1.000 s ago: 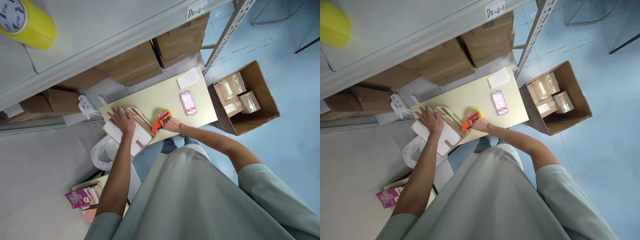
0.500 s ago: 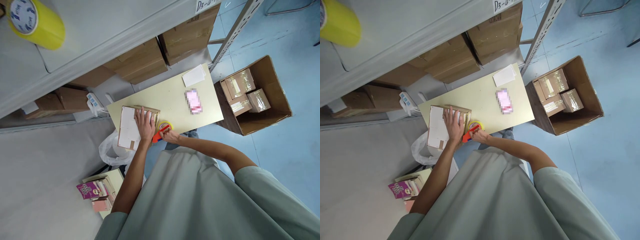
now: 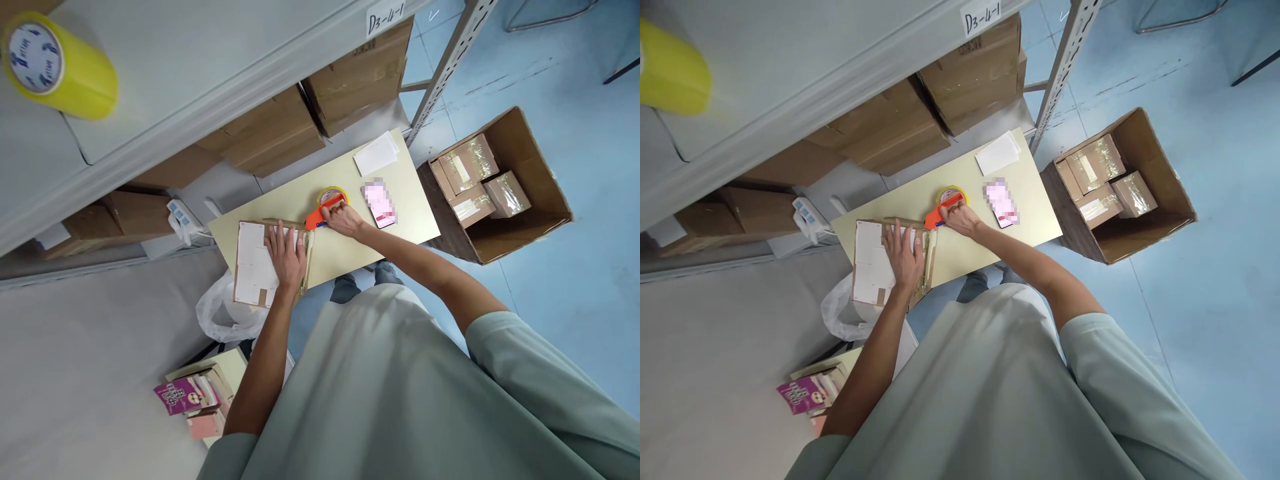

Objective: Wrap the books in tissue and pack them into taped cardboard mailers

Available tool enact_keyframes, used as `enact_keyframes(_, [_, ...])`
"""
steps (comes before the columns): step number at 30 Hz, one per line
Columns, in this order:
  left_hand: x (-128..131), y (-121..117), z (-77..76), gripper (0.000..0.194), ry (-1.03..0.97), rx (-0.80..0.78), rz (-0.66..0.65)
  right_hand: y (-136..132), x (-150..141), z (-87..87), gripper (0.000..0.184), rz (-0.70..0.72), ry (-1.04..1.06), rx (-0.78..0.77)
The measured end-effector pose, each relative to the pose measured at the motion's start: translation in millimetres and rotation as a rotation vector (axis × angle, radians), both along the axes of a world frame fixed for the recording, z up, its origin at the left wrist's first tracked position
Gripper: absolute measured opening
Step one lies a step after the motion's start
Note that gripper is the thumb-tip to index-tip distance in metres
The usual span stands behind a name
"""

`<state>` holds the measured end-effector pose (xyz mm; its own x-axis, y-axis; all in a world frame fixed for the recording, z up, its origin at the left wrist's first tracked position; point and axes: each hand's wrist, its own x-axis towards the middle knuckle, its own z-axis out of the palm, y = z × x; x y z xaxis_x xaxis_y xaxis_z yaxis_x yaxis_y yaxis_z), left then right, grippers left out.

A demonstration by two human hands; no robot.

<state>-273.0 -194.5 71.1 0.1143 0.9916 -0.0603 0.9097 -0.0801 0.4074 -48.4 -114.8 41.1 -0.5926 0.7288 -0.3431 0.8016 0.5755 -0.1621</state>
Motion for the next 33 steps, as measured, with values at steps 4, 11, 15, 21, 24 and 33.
enact_keyframes(4, [-11.9,6.1,6.9,0.059,-0.062,-0.003,0.001,0.4,0.7,0.7,0.045,0.022,0.025,-0.009])
enact_keyframes(11, [-69.4,64.8,4.9,0.066,-0.001,0.038,0.464,3.5,-0.5,4.2,0.045,0.055,0.035,0.019])
enact_keyframes(15, [-61.8,73.0,0.1,0.062,0.032,-0.008,0.46,-11.0,7.8,5.9,0.044,0.107,0.042,0.001])
enact_keyframes(21, [1.1,33.0,10.9,0.064,0.014,-0.021,0.103,-89.2,2.8,1.3,0.039,0.286,0.055,-0.107])
enact_keyframes(24, [21.1,12.7,12.2,0.065,0.012,-0.056,-0.035,-127.1,-19.0,-4.5,0.039,0.233,0.098,-0.123])
enact_keyframes(33, [21.4,-2.4,2.6,0.059,-0.002,-0.043,-0.05,-130.0,-9.4,-4.3,0.043,0.174,0.143,-0.127])
